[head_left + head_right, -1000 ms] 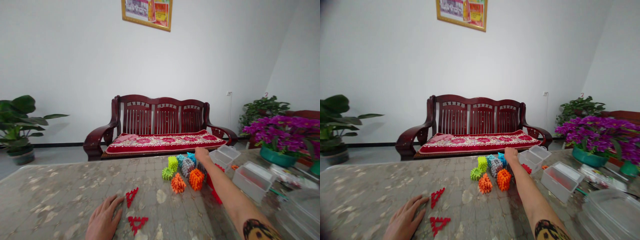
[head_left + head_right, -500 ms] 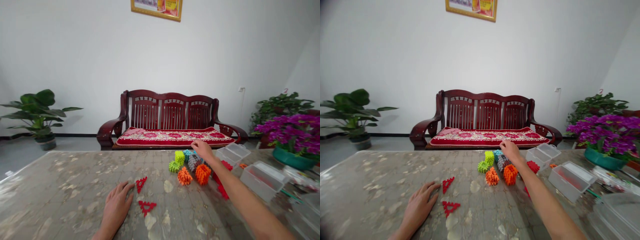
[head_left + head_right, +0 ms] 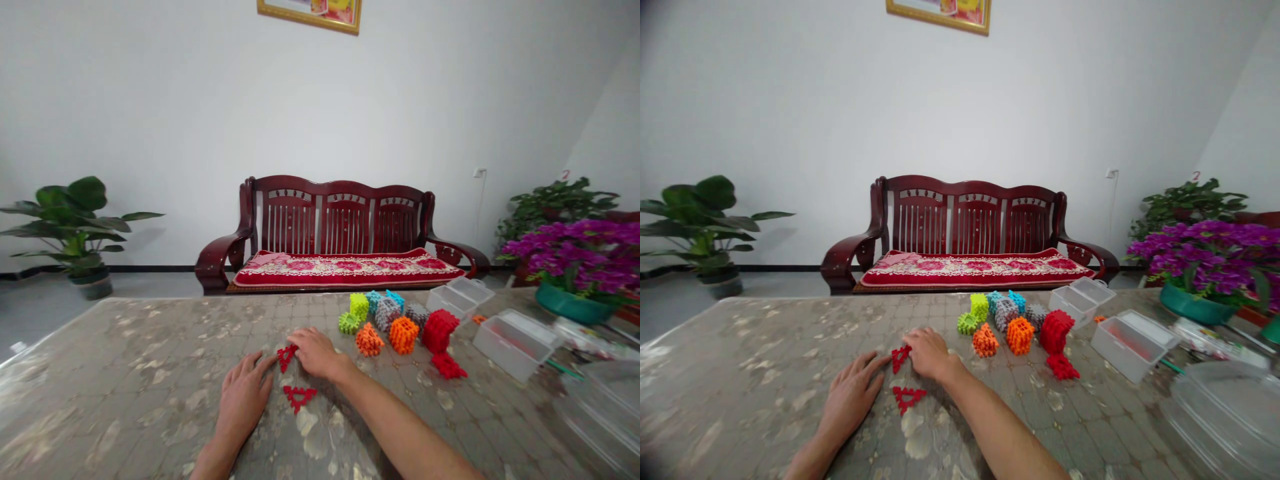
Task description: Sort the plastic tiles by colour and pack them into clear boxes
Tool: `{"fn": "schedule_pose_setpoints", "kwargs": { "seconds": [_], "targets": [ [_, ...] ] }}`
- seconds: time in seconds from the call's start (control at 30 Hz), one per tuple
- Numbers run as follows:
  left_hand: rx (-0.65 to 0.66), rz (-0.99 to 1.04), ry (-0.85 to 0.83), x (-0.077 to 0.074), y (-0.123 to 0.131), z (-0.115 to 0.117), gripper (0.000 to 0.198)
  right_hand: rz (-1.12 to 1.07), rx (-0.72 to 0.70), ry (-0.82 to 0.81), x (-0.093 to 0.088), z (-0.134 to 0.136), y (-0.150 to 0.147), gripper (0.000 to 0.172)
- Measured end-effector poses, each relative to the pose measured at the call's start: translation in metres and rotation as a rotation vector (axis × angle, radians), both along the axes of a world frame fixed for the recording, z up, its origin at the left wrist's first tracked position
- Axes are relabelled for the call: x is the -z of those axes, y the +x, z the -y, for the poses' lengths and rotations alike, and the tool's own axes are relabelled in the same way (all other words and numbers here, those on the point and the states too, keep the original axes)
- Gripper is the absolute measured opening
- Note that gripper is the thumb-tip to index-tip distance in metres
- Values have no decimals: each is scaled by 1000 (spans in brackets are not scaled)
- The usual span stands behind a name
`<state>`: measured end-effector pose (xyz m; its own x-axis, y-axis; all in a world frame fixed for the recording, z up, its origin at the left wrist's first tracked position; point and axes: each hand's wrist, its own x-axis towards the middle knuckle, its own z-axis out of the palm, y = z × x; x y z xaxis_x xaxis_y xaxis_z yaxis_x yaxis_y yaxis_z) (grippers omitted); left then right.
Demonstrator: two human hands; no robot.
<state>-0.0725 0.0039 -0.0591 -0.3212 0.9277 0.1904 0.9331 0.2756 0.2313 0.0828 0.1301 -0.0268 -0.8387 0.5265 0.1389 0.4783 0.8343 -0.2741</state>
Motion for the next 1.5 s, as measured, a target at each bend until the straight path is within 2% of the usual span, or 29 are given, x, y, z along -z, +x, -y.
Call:
{"fn": "schedule_pose_setpoints", "kwargs": {
  "seconds": [0.1, 0.23, 0.33, 0.5, 0.67, 0.73, 0.93, 1.07, 1.2, 1.37, 1.5],
  "targets": [
    [-2, -12, -23, 4, -2, -2, 43, 52, 52, 43, 4, 1, -3, 22],
    [50, 2, -52, 9, -7, -4, 43, 1, 176, -9, 8, 7, 6, 14],
    [61, 3, -52, 11, -7, -5, 43, -15, 242, -25, 10, 14, 23, 17],
    [44, 20, -23, 8, -4, -5, 41, -95, 364, -17, 14, 27, 68, 25],
    [50, 35, 8, 7, -3, -3, 40, -168, 351, -71, 16, 34, 101, 38],
    [50, 38, 15, 7, -3, -2, 40, -148, 349, -91, 12, 35, 103, 37],
    [54, 28, 34, 8, -3, -2, 39, 26, 355, -81, -1, 34, 92, 18],
    [47, 10, 5, 8, -4, -3, 39, 37, 373, -35, 3, 37, 90, 17],
    [52, 1, -6, 10, -6, -5, 39, 25, 376, 15, 10, 49, 100, 14],
    [66, -7, 29, 17, -10, -7, 39, -228, 409, 17, 4, 64, 148, 18],
    [79, -19, 24, 20, -13, -8, 40, -442, 556, 49, -3, 62, 207, 21]
  ]
}}
